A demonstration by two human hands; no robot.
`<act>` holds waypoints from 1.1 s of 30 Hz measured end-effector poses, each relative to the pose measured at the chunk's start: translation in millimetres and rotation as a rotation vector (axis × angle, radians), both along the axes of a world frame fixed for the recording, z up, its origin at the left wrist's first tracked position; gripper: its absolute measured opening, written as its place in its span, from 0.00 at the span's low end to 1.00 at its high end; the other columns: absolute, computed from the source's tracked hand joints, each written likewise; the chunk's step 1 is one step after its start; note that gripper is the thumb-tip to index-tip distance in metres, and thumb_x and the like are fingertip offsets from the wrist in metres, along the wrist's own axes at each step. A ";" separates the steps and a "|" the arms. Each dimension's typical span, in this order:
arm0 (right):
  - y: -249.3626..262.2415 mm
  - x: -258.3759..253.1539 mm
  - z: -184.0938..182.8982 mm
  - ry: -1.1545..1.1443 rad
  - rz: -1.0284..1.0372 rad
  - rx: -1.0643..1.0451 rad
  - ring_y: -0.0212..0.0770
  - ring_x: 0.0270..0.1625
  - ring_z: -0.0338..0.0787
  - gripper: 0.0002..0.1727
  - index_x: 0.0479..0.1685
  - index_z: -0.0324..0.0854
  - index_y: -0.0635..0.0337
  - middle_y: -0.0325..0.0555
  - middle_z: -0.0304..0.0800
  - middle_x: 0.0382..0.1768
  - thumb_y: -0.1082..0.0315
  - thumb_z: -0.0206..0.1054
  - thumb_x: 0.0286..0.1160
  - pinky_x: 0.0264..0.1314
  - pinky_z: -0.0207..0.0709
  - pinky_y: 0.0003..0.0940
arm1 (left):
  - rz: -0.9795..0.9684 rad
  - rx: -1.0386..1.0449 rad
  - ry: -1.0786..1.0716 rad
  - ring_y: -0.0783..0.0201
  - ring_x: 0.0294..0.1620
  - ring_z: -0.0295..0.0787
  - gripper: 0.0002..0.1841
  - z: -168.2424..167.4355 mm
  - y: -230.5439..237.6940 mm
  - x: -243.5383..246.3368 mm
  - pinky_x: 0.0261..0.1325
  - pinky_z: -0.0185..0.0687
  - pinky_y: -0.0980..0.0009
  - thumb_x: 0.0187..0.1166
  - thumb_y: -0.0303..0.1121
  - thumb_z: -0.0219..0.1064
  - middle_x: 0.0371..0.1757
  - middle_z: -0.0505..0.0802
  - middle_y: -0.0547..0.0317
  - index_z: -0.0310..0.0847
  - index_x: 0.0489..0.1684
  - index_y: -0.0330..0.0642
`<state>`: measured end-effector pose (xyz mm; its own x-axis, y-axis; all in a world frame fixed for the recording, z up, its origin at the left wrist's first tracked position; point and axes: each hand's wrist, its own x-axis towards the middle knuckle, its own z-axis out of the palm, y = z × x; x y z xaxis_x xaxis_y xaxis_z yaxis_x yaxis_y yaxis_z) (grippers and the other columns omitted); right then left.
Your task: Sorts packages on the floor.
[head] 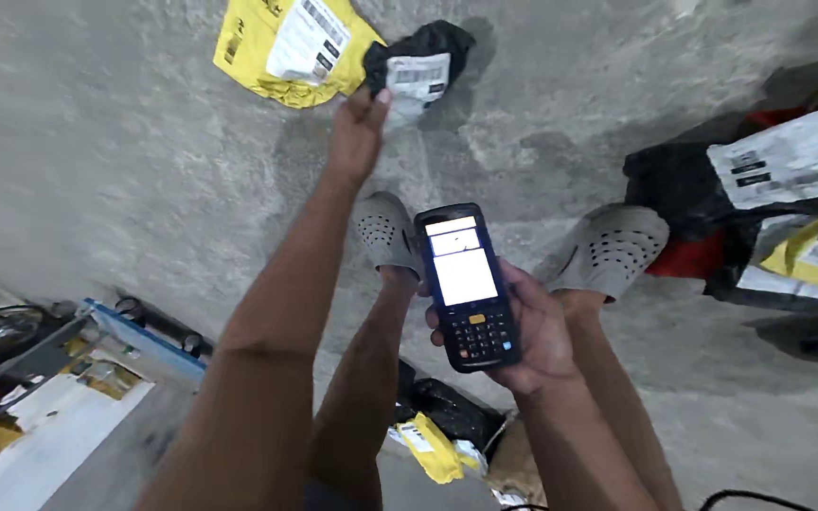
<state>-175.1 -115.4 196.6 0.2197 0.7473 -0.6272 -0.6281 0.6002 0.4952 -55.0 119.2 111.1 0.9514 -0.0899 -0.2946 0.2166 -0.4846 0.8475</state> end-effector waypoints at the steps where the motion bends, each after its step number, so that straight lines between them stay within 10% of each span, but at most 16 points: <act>1: -1.4 0.9 0.0 -0.011 -0.006 -0.013 0.62 0.54 0.91 0.38 0.73 0.73 0.58 0.70 0.83 0.63 0.36 0.38 0.86 0.53 0.88 0.55 | 0.043 -0.122 0.053 0.61 0.44 0.90 0.20 -40.9 11.5 -10.8 0.49 0.86 0.74 0.91 0.31 0.51 0.44 0.91 0.37 0.78 0.56 0.16; 5: -2.4 2.8 -1.2 -0.035 -0.095 -0.049 0.63 0.55 0.90 0.37 0.74 0.73 0.57 0.71 0.82 0.64 0.35 0.43 0.85 0.55 0.87 0.55 | 0.194 -0.077 0.474 0.65 0.56 0.89 0.20 -66.8 -35.6 -1.2 0.66 0.83 0.62 0.94 0.38 0.50 0.54 0.92 0.49 0.82 0.65 0.34; 14: -6.5 -5.0 -9.6 0.040 -0.207 -0.231 0.60 0.53 0.91 0.38 0.72 0.75 0.56 0.69 0.83 0.64 0.37 0.34 0.86 0.52 0.87 0.53 | 0.327 -0.009 0.497 0.59 0.72 0.82 0.24 -136.8 -30.7 22.1 0.77 0.77 0.59 0.95 0.41 0.47 0.71 0.85 0.42 0.72 0.78 0.32; 17: -6.5 -5.4 -8.7 0.021 -0.200 -0.187 0.60 0.53 0.91 0.39 0.71 0.76 0.55 0.68 0.82 0.64 0.34 0.34 0.85 0.52 0.87 0.53 | 0.331 -0.054 0.449 0.62 0.64 0.87 0.21 -147.5 -21.6 28.4 0.70 0.83 0.62 0.90 0.39 0.56 0.62 0.90 0.46 0.77 0.71 0.33; 22: -7.0 -2.8 -6.7 0.014 -0.208 -0.175 0.61 0.54 0.91 0.40 0.72 0.76 0.56 0.69 0.82 0.64 0.33 0.35 0.85 0.54 0.87 0.54 | 0.373 -0.164 0.489 0.62 0.61 0.90 0.22 -143.5 -23.7 28.9 0.66 0.88 0.62 0.83 0.36 0.66 0.60 0.91 0.50 0.76 0.72 0.35; 33: -20.6 7.4 -6.8 -0.170 -0.243 -0.132 0.59 0.58 0.90 0.39 0.76 0.74 0.53 0.66 0.80 0.69 0.32 0.42 0.84 0.60 0.86 0.53 | 0.070 -0.531 0.922 0.57 0.67 0.87 0.25 -111.2 -109.0 20.4 0.69 0.84 0.58 0.94 0.41 0.52 0.70 0.86 0.47 0.65 0.84 0.38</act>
